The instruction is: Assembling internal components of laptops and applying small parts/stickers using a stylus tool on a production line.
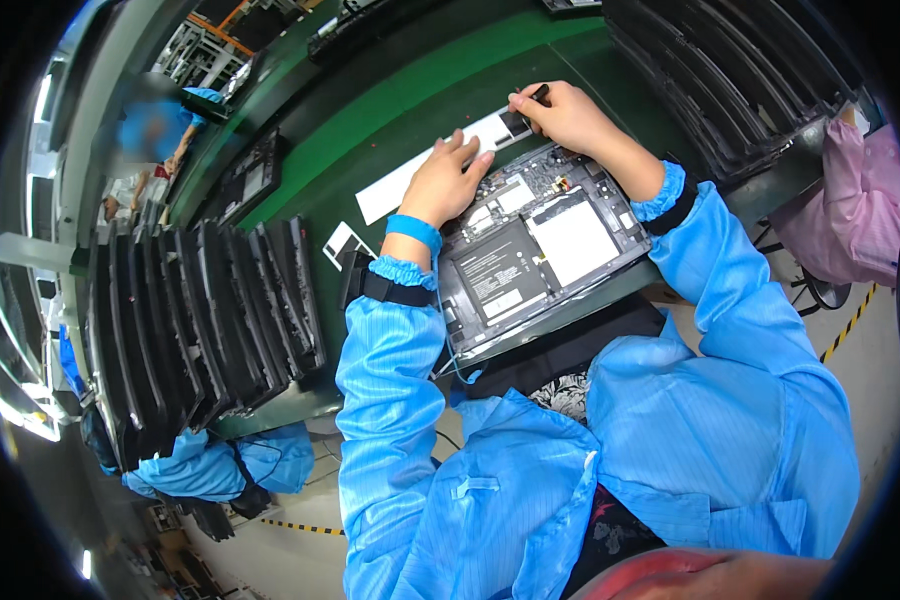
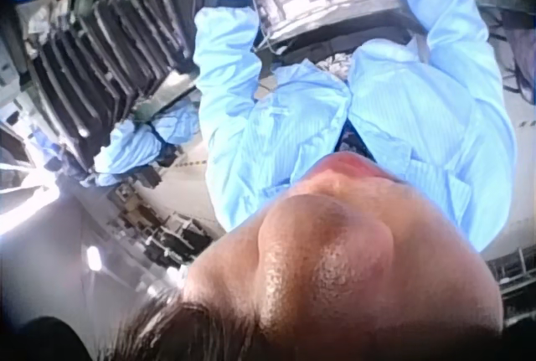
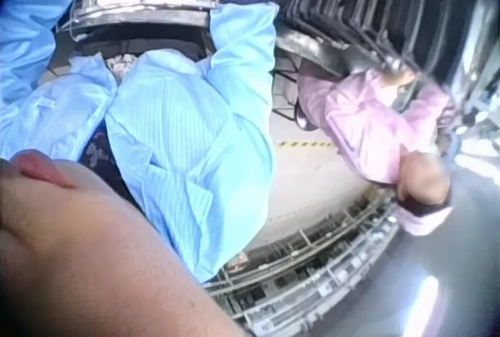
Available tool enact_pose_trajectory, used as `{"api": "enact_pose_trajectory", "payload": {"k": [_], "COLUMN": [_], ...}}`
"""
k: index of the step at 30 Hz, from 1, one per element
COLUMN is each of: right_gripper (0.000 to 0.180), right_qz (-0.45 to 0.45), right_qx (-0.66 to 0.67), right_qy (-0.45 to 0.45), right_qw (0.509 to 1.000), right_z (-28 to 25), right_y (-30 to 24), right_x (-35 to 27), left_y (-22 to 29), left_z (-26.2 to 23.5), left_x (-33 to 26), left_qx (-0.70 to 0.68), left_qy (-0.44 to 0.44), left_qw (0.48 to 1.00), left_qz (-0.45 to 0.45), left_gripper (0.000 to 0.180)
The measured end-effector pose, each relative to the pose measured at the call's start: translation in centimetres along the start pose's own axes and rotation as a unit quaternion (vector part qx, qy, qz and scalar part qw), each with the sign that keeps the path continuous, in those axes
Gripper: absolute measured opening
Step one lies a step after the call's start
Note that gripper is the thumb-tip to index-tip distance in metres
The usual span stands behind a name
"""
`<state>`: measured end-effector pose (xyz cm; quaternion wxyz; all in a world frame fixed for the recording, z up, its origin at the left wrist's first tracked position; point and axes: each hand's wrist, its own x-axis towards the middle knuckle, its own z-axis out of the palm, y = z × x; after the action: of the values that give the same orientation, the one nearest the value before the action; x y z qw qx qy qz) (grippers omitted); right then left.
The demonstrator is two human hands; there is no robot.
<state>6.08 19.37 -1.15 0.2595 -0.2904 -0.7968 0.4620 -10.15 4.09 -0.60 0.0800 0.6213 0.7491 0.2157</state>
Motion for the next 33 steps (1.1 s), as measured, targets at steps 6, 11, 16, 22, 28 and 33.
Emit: {"api": "enact_pose_trajectory", "payload": {"k": [6, 11, 16, 22, 28, 33], "right_gripper": [0.030, 0.027, 0.025, 0.028, 0.025, 0.023], "right_qz": [-0.061, -0.031, -0.058, -0.048, -0.067, -0.087], "right_qx": [-0.032, 0.010, -0.005, -0.038, 0.041, 0.197], "right_qy": [0.114, 0.078, 0.092, 0.075, 0.057, 0.056], "right_qw": [0.991, 0.996, 0.994, 0.995, 0.995, 0.975], "right_z": [-0.2, -0.9, -0.3, -0.2, -0.1, -0.8], "right_y": [0.4, 0.2, 0.8, 0.5, 0.7, -0.4], "right_x": [-0.3, -1.1, -1.0, -0.9, -1.2, -1.7], "left_y": [-0.8, -0.8, -0.3, -0.3, -0.6, -0.9], "left_z": [0.9, 0.8, 0.4, 0.3, 0.9, 1.3], "left_x": [-0.6, -0.8, -0.6, -0.5, -0.6, -0.8], "left_qx": [0.005, 0.002, 0.009, 0.010, 0.031, 0.047], "left_qy": [-0.018, -0.019, -0.049, -0.040, -0.008, 0.013], "left_qw": [1.000, 1.000, 0.998, 0.999, 0.999, 0.999], "left_qz": [-0.018, -0.018, -0.032, -0.028, -0.011, 0.006], "left_gripper": [0.050, 0.051, 0.049, 0.049, 0.049, 0.041]}}
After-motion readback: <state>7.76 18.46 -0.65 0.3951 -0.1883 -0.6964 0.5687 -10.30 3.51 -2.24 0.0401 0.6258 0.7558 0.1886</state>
